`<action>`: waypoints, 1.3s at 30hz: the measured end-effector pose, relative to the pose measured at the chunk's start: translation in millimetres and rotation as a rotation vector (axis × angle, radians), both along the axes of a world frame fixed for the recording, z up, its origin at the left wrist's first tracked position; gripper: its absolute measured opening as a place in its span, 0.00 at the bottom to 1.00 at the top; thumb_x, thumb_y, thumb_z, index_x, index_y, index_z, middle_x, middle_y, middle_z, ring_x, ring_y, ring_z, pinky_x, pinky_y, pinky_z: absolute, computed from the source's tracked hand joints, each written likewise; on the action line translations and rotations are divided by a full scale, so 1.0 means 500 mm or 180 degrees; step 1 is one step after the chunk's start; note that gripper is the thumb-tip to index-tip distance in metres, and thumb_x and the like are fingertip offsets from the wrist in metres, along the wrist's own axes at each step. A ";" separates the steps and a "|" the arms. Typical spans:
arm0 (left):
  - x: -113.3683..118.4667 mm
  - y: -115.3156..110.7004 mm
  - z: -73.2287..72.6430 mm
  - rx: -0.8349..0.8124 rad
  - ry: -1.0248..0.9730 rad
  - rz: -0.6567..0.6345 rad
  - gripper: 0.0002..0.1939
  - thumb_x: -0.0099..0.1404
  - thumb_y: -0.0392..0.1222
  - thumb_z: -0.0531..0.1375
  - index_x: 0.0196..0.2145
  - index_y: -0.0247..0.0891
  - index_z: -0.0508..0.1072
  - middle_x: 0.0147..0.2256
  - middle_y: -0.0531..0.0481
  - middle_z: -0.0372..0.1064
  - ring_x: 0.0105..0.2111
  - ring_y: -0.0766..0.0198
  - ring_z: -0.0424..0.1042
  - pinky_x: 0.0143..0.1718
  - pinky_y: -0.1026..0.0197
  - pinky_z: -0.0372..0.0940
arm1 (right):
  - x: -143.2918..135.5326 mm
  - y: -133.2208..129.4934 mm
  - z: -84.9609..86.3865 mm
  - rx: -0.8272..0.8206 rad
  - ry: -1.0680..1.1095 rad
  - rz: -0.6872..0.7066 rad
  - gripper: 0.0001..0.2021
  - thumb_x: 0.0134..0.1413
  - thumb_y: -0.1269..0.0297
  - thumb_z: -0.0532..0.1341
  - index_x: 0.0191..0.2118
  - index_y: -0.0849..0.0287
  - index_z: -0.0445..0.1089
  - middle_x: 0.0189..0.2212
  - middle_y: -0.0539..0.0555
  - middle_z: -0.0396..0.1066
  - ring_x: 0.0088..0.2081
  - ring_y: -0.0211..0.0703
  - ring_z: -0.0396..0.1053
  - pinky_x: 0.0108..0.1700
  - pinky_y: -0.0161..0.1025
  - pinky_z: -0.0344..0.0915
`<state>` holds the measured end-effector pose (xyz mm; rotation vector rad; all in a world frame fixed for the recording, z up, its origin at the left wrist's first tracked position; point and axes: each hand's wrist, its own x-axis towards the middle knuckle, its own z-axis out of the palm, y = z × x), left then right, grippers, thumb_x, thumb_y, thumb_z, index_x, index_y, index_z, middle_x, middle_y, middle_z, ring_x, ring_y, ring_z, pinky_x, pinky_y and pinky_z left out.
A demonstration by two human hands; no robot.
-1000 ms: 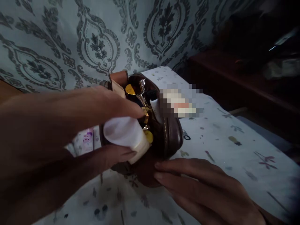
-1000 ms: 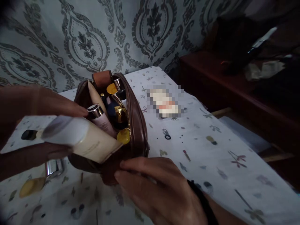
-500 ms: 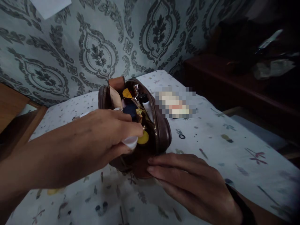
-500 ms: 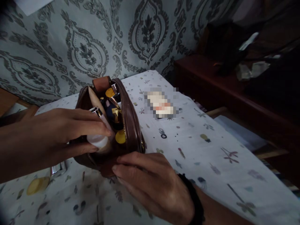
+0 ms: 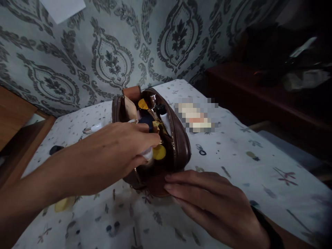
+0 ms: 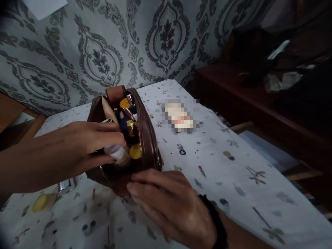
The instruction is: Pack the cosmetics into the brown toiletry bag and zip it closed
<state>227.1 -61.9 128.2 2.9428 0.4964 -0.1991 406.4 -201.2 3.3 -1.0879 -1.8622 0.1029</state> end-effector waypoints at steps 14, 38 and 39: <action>0.008 -0.003 -0.009 0.0457 -0.0040 -0.0072 0.06 0.68 0.40 0.54 0.40 0.40 0.69 0.40 0.49 0.66 0.37 0.61 0.68 0.35 0.61 0.62 | 0.004 -0.002 0.005 -0.0011 -0.0065 -0.0025 0.10 0.62 0.71 0.58 0.44 0.57 0.75 0.41 0.54 0.78 0.38 0.37 0.78 0.39 0.32 0.76; 0.018 -0.017 0.001 0.0517 0.0209 0.0094 0.05 0.66 0.36 0.57 0.41 0.37 0.67 0.42 0.47 0.65 0.38 0.60 0.67 0.35 0.60 0.63 | -0.004 0.003 0.017 -0.0007 0.0048 0.0008 0.11 0.60 0.74 0.58 0.45 0.58 0.73 0.41 0.55 0.78 0.40 0.38 0.78 0.37 0.31 0.76; 0.016 -0.016 -0.001 0.0507 0.0164 0.0094 0.06 0.67 0.37 0.57 0.42 0.37 0.67 0.42 0.47 0.66 0.38 0.60 0.67 0.35 0.60 0.63 | -0.004 0.004 0.016 -0.0006 0.0051 0.0014 0.11 0.60 0.74 0.58 0.45 0.58 0.73 0.41 0.55 0.78 0.40 0.38 0.78 0.37 0.32 0.76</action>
